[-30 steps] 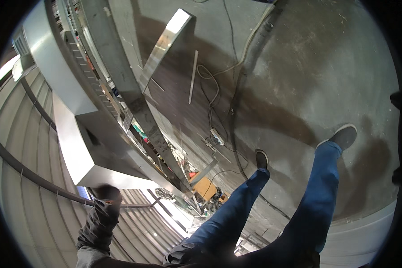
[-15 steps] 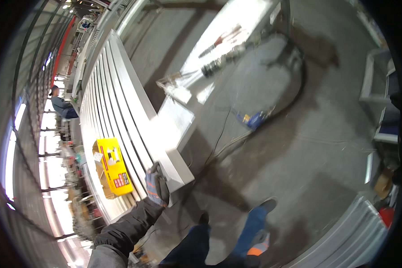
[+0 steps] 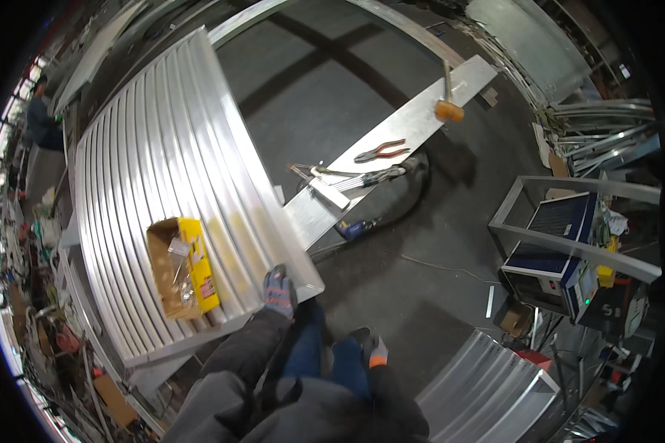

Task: The person positions a large corrugated metal panel on a frame, then uses a welding torch to join metal pieces along the edges. They later use an angle grinder to smooth the welded seams and inspect the finished panel.

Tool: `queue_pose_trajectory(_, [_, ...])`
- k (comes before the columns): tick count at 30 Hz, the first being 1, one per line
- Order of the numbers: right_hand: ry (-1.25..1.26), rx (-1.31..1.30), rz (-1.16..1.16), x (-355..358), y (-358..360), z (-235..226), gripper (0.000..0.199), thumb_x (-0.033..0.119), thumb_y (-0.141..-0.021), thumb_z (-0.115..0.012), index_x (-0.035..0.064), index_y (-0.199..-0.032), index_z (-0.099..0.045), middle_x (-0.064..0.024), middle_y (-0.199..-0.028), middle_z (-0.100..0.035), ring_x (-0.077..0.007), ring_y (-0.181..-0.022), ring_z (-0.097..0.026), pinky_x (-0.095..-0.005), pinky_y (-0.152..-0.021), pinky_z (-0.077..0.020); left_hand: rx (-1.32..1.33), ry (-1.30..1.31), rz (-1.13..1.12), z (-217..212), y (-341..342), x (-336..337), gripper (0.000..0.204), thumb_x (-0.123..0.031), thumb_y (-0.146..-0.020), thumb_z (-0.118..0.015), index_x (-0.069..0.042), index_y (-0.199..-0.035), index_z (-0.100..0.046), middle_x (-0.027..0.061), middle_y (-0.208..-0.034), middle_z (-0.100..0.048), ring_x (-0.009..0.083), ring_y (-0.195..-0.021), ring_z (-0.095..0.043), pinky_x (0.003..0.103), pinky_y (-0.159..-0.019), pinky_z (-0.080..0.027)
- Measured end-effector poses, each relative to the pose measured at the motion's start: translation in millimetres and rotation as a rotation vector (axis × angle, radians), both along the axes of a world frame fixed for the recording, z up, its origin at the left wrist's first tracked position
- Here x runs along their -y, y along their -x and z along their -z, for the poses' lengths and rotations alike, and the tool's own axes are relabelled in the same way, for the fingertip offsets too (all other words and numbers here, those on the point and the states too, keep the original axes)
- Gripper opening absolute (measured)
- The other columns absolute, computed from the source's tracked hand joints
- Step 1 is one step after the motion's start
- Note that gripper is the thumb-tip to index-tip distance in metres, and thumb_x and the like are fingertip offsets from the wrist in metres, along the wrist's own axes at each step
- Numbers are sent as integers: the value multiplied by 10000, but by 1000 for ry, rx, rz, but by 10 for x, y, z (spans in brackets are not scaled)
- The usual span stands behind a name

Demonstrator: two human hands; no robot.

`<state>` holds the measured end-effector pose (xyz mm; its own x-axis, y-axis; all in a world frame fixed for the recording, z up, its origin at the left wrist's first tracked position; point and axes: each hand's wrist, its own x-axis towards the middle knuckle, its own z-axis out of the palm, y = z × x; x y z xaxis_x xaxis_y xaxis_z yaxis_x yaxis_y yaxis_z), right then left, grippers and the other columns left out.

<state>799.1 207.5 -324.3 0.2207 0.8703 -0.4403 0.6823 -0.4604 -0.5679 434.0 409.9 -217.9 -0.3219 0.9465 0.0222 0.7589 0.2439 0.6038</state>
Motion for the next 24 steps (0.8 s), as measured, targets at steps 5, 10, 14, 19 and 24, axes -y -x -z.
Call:
queue_pose_trajectory(5, [30, 12, -121, -1194, 667, -908, 254, 261, -901, -659, 48, -1034, -700, -169, -965, -726, -370, -915, -685, -410, -823, -532, 71, 18, -82, -117, -122, -42, 384, -300, -1053, -478, -56, -1344, -534, 192, -1198, -583, 338, -1101, -593, 424, -944, -514])
queue_pose_trajectory(10, [15, -378, -364, -2305, 1759, -2148, 277, 226, -981, -646, 12, -1155, -668, -116, -1009, -719, -176, -884, -683, -326, -780, -539, 434, 245, -67, -879, -16, 398, 226, -194, -982, -608, -63, -1160, -652, 206, -1080, -691, 389, -1034, -656, 456, -887, -537])
queue_pose_trajectory(14, [-159, -515, -671, -2790, 2771, -3070, 282, 177, -955, -679, 36, -1199, -681, -155, -1025, -722, -197, -920, -709, -332, -801, -564, 830, 91, -371, -1634, 265, 1084, 154, -138, -985, -619, -46, -1100, -663, 90, -942, -693, 148, -847, -644, 322, -753, -538])
queue_pose_trajectory(19, [-458, -398, -1188, -3423, 4451, -3409, 507, 228, -909, -740, 100, -1375, -586, -105, -1359, -609, -224, -779, -680, -334, -752, -568, 875, 58, -881, -2066, 498, 1632, 139, -75, -953, -644, -43, -1085, -675, 58, -924, -686, 150, -837, -643, 289, -746, -538])
queue_pose_trajectory(24, [-332, 177, -1792, -3680, 5698, -3309, 410, 259, -911, -692, 174, -1304, -613, -132, -1315, -579, -353, -1160, -623, -465, -915, -541, 292, -145, -871, -1963, 724, 1567, 135, -81, -928, -661, -71, -1060, -687, 129, -1161, -684, 328, -981, -665, 374, -850, -553])
